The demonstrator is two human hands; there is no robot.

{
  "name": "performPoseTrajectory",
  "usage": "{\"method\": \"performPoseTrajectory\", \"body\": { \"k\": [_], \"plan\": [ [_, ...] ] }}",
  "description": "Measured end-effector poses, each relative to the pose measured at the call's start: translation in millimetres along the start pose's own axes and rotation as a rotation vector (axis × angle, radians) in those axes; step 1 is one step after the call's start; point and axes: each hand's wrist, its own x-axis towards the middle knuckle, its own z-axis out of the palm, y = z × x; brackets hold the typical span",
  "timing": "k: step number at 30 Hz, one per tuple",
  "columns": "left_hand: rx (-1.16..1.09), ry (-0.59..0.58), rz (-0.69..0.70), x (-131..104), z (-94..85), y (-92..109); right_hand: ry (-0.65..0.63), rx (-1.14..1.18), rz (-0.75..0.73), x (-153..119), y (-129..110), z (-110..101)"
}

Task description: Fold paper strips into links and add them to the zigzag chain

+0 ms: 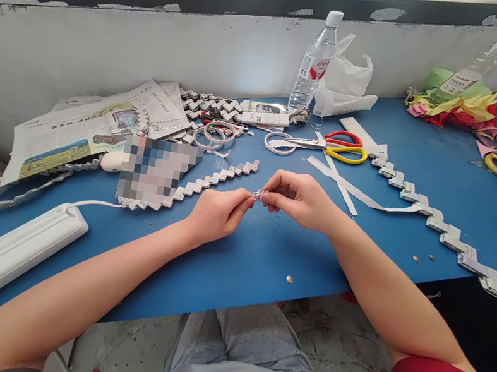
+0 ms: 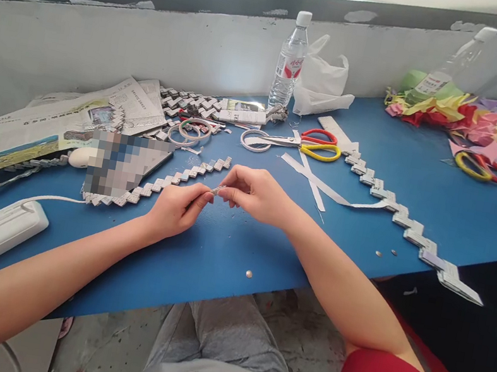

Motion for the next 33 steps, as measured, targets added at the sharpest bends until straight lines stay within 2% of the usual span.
{"method": "performPoseTrajectory", "body": {
  "k": [3,9,13,19,27,30,33],
  "plan": [
    [-0.080,-0.015,-0.061,1.0,-0.1,2.3,-0.002,0.029,0.022,-0.3,-4.0,-0.3],
    [-0.392,-0.041,-0.277,3.7,-2.6,4.1,-0.004,0.220,0.079,4.2,-7.4,-0.7],
    [-0.494,-0.058,-0.344,3.5,-3.5,2.2,0.031,0.274,0.111,5.5,-5.0,-0.5],
    [-0.492,-0.060,-0.328,4.0,-2.9,1.7,0.043,0.190,0.045,3.9,-3.7,3.0],
    [-0.342,-0.155,-0.348,1.8,-2.6,6.0,0.074,-0.153,-0.091,0.6,0.7,6.2],
    [-0.454,-0.142,-0.353,2.7,0.2,6.5,0.108,-0.116,-0.082,-1.6,1.1,14.2],
    [-0.537,-0.060,-0.359,4.4,3.0,7.4,0.249,0.052,-0.057,-1.9,3.1,26.2]
  ]
}}
